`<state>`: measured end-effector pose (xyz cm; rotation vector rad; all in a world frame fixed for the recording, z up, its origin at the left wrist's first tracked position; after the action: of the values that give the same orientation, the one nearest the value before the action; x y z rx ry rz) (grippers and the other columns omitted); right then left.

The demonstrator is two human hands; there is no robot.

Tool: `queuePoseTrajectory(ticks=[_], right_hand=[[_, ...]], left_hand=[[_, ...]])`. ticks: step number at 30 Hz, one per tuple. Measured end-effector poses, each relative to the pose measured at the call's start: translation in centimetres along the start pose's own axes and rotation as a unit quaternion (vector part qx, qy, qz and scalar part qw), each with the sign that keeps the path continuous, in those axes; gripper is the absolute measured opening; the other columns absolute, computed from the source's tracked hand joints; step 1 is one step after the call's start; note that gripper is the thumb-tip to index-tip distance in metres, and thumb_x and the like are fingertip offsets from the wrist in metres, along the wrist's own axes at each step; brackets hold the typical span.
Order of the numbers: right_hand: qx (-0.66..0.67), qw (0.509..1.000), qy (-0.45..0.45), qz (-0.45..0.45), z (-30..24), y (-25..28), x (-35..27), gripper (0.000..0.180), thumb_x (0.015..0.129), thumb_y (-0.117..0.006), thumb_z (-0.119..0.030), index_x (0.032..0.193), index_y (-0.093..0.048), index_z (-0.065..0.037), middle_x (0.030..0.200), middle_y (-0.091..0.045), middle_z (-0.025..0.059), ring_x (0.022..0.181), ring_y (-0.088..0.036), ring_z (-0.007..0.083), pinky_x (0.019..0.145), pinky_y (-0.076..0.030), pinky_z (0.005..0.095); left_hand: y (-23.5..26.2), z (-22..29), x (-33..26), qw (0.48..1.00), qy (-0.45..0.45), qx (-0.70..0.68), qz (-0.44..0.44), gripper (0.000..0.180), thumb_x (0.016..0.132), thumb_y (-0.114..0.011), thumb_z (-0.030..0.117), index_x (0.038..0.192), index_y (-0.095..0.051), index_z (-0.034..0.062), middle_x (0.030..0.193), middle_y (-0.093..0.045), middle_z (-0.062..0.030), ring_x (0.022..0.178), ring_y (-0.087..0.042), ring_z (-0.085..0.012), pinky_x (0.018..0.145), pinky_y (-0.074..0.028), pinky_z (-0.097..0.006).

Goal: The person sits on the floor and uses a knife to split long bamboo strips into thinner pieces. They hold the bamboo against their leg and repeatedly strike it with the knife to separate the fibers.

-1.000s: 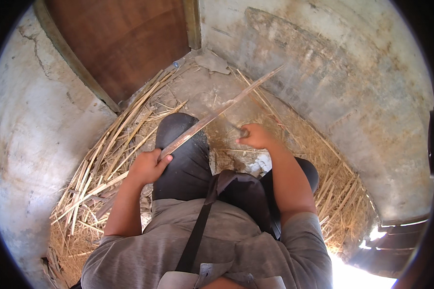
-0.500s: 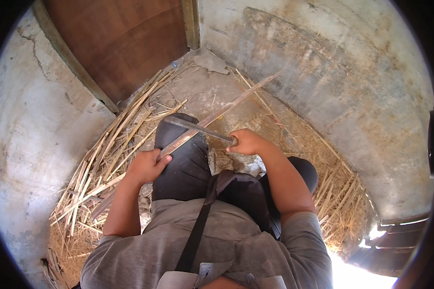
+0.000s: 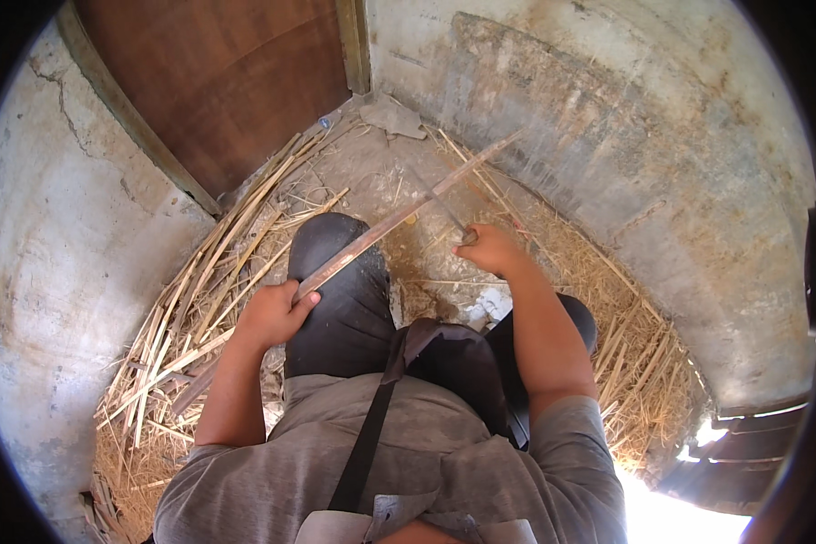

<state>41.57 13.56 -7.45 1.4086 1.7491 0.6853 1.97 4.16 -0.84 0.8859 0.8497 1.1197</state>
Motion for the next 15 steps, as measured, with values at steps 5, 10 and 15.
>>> queuePoseTrajectory(ticks=[5,10,15], right_hand=[[-0.016,0.988,0.118,-0.096,-3.3,-3.2,-0.5,0.063,0.080,-0.081,-0.040,0.125,-0.067,0.002,0.116,-0.071,0.0245,0.111,-0.067,0.0415,0.096,-0.052,0.0444],[-0.029,0.980,0.166,-0.108,-4.0,-4.0,-0.4,0.055,0.080,-0.081,-0.040,0.118,-0.071,0.000,0.110,-0.072,0.0240,0.106,-0.068,0.0419,0.093,-0.053,0.0450],[-0.044,0.992,0.110,-0.033,-1.2,-2.0,0.2,0.060,0.080,-0.081,-0.042,0.121,-0.070,0.000,0.111,-0.071,0.0253,0.107,-0.068,0.0420,0.093,-0.053,0.0453]], left_hand=[[0.0,0.3,0.1,1.000,-0.003,0.008,0.002,0.053,0.097,-0.062,0.051,0.085,-0.061,-0.0004,0.076,-0.066,-0.0252,0.078,-0.065,-0.0473,0.073,-0.051,-0.053],[-0.3,-0.1,-0.1,1.000,-0.004,0.006,0.008,0.052,0.098,-0.062,0.051,0.085,-0.061,0.0006,0.076,-0.065,-0.0244,0.078,-0.065,-0.0465,0.072,-0.050,-0.052],[-0.2,0.2,-0.1,1.000,-0.006,0.005,0.009,0.052,0.098,-0.061,0.051,0.087,-0.061,0.0003,0.077,-0.066,-0.0250,0.079,-0.066,-0.0470,0.073,-0.051,-0.052]])
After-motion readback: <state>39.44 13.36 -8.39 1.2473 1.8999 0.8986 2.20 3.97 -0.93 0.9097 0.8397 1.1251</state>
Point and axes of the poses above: each hand's wrist, its own x-axis towards the middle knuckle, its own y-axis out of the back of the hand, z = x × y, the point moved 5 cm from there along x, towards the middle knuckle
